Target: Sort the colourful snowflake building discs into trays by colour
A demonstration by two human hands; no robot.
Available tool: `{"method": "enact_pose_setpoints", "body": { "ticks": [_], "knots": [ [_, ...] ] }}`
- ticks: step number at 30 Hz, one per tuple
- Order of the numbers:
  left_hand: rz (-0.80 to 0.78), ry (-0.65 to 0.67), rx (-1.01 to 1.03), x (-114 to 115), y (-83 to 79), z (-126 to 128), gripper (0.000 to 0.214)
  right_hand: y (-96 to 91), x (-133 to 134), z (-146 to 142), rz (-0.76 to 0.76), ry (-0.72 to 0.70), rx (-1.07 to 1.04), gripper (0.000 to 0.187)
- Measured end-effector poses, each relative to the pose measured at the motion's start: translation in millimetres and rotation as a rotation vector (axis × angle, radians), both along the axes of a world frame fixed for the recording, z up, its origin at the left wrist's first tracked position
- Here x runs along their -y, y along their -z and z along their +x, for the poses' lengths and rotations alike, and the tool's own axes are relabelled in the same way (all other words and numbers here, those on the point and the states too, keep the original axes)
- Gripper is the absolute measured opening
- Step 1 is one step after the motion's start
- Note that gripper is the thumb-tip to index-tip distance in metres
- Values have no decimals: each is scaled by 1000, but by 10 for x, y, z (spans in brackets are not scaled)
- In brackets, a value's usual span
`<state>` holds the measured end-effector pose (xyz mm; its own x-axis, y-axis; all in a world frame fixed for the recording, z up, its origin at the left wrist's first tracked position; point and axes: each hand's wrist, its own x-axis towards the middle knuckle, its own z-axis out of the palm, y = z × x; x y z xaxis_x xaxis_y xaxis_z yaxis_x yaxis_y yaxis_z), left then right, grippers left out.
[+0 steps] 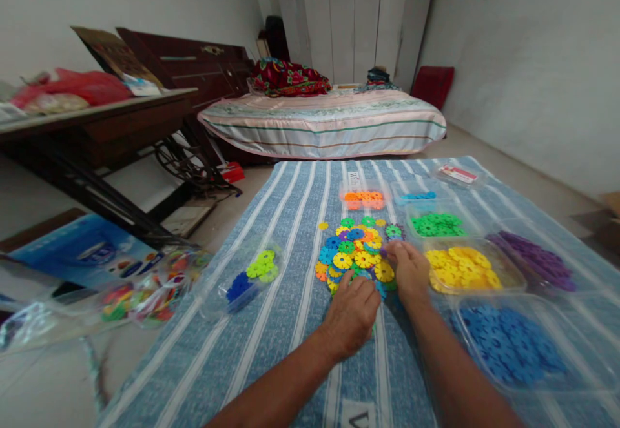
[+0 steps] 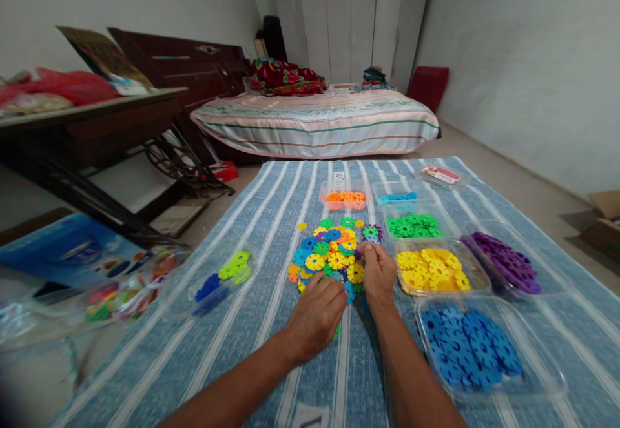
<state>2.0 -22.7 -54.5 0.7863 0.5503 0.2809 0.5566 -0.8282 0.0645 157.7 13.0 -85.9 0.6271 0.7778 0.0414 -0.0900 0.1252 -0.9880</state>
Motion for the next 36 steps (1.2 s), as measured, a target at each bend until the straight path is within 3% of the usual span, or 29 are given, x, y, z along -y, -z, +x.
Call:
{"method": "enact_pose_setpoints", "body": {
  "ticks": [6, 11, 14, 16, 19, 25, 27, 31, 36],
  "knots": [
    [-38, -31, 132, -28, -54, -107, 20, 58, -8, 36, -36, -20, 107, 37],
    [-32, -350, 213, -233, -228, -151, 18, 12, 18, 43, -50, -84, 217, 38],
    [-96, -553, 101, -370, -360, -163, 24, -23, 31, 33, -48, -87, 237, 37],
    [-182, -606, 19, -433, -412, -169, 27, -32, 33, 27, -46, -82, 233, 36],
    [-269, -601, 5, -483, -409, -182, 23, -30, 30, 25, -47, -86, 236, 35],
    [-272, -617, 196, -532, -347, -218, 12, -46, 28, 27, -56, -75, 250, 37],
    [-311, -619, 255, -564, -375, -240, 5, -59, 27, 25, -58, -75, 250, 37],
    [-476, -638, 417, -654, -471, -247, 13, -53, 17, 21, -58, -80, 242, 37],
    [-677, -520, 597, -655, -607, 143, 9, 2, 10, 19, -60, -65, 252, 37]
  ]
}}
